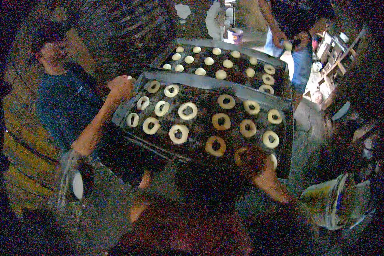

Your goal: The person shapes small dough balls into rings by hand and places them onto baking trays. Two other people also shape dough and place it on trays nearby. The camera wearer's hands are visible performing the shaping and placement actions.

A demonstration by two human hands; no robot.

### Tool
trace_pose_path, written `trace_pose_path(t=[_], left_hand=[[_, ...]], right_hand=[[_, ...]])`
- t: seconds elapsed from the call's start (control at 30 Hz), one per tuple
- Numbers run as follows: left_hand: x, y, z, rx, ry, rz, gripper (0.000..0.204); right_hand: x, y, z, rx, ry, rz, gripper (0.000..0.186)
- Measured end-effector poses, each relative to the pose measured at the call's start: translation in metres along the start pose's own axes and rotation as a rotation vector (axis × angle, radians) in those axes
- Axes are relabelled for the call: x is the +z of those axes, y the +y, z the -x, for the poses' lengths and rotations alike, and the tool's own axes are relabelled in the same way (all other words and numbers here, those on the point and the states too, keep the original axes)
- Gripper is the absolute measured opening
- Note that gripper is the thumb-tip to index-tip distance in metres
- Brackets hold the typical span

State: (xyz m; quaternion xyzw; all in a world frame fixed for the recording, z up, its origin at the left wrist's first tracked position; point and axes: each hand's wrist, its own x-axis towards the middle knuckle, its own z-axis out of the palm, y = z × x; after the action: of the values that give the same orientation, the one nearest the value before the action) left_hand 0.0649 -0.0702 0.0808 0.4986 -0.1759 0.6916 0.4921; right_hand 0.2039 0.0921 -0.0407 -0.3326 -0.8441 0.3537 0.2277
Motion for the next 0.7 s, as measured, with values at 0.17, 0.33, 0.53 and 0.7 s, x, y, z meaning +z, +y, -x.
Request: trace_pose_path(t=[0.17, 0.33, 0.53, 0.7], left_hand=[[0.073, -0.021, -0.012, -0.234, -0.141, 0.261, 0.082], [0.131, -0.059, -0.022, -0.390, -0.094, 0.549, 0.081], [0.118, -0.077, -0.043, -0.629, -0.203, 0.601, 0.084], [0.012, -0.082, -0.032, -1.118, 0.240, -0.191, 0.069]], right_hand=[[-0.062, 0.012, 0.142, 0.089, 0.379, -0.096, 0.017], [-0.071, 0.009, 0.237, 0.238, 0.611, -0.052, 0.011], [-0.062, -0.023, 0.257, 0.329, 0.409, -0.154, 0.016], [-0.063, -0.040, 0.227, 0.349, 0.136, -0.169, 0.025]])
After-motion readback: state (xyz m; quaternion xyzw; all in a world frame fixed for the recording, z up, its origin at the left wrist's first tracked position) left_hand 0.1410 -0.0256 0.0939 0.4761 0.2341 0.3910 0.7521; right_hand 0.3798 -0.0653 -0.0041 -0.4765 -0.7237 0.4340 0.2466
